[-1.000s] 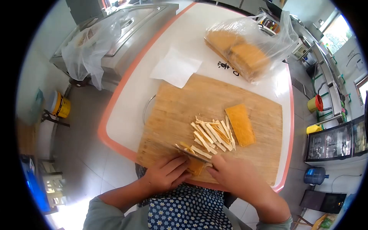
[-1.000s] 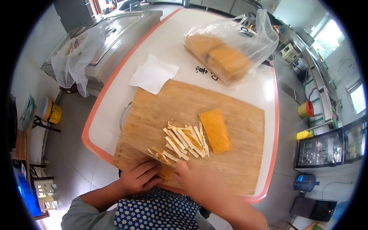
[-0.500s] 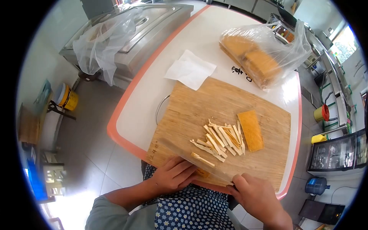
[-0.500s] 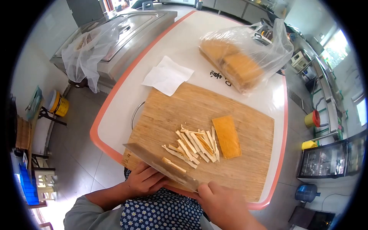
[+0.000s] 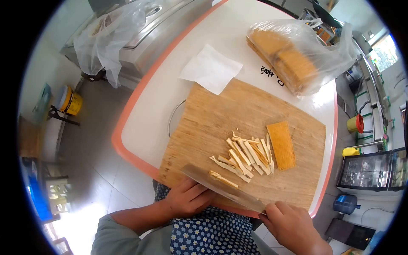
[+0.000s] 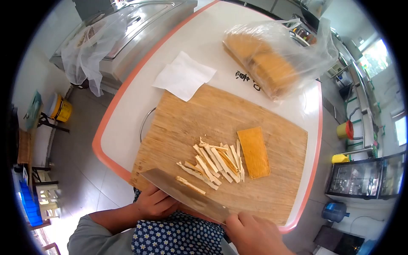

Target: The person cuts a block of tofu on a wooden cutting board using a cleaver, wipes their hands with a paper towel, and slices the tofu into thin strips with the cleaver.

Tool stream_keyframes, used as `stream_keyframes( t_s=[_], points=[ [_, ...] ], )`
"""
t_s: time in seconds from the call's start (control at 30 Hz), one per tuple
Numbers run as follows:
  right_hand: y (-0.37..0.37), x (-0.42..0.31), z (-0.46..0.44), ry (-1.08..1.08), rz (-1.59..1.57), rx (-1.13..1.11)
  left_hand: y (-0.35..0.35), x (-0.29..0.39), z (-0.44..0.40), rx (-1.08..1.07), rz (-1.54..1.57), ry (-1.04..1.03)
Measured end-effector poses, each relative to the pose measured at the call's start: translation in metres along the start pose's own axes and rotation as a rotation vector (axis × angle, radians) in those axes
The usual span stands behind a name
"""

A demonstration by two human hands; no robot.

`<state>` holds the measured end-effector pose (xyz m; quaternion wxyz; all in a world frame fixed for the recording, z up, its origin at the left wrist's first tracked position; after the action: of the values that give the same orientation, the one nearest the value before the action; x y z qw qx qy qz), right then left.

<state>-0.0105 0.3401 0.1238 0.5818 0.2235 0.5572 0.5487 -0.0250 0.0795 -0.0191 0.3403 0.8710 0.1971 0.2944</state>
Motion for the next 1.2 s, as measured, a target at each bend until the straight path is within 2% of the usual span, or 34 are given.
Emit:
stream_keyframes(
  t_s=[0.1,0.17,0.33,0.4,0.47,0.5,0.57,0.7,0.77,0.83,0.9,0.93,0.97,1.03,1.07,1.13,1.2],
  points=[
    [-0.007,0.002,-0.016,0.04,-0.066,-0.019,-0.001,-0.002,0.003,0.017,0.017,0.005],
    [-0.01,0.001,-0.025,0.111,0.095,-0.02,0.002,-0.003,0.001,0.002,0.013,0.0],
    [-0.028,-0.011,-0.046,0.163,0.029,0.032,0.001,0.0,-0.002,-0.029,-0.017,-0.054],
    [-0.026,-0.01,-0.053,0.181,0.006,0.056,0.001,0.0,-0.003,0.006,0.014,0.029],
    [-0.022,-0.003,-0.058,0.04,-0.04,-0.023,0.003,0.001,-0.006,0.017,0.014,0.032],
    [-0.021,0.001,-0.056,0.041,-0.031,-0.016,0.003,0.002,-0.008,0.032,0.022,0.044],
    [-0.014,0.011,-0.05,-0.037,-0.124,0.135,0.003,0.001,-0.008,0.041,0.03,0.037],
    [-0.009,0.018,-0.019,-0.033,-0.199,0.217,0.003,-0.001,-0.009,0.073,0.07,0.035],
    [-0.02,0.015,-0.004,0.017,-0.137,0.384,0.016,0.006,-0.013,0.147,0.062,-0.012],
    [-0.023,0.01,0.0,0.043,-0.079,0.403,0.035,0.016,-0.025,0.223,0.07,-0.06],
    [-0.035,0.013,0.002,0.191,0.158,0.506,0.056,0.027,-0.04,0.21,0.123,-0.174],
    [-0.039,0.014,0.004,0.221,0.243,0.501,0.059,0.028,-0.054,0.109,0.132,-0.173],
    [-0.042,0.013,0.004,0.222,0.252,0.509,0.058,0.026,-0.067,0.118,0.13,-0.182],
    [-0.048,0.01,0.005,0.28,0.38,0.54,0.049,0.02,-0.09,-0.144,0.221,-0.129],
    [-0.051,0.01,0.005,0.302,0.418,0.558,0.043,0.014,-0.095,-0.139,0.213,-0.14],
    [-0.056,0.01,0.008,0.309,0.445,0.562,0.02,-0.001,-0.102,-0.327,0.273,-0.073],
    [-0.06,0.01,0.011,0.306,0.471,0.556,0.003,-0.02,-0.112,-0.341,0.293,-0.012]
  ],
)
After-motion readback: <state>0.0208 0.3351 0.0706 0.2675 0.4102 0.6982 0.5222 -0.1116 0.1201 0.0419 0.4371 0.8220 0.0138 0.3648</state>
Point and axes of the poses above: each hand's wrist, its own z-axis away from the middle knuckle, its own y-axis out of the back of the hand, x = y × z, the point moved 2 cm from there along -z, towards the middle knuckle, and after that the axes turned 6 degrees about x, right-handed, at the moved point
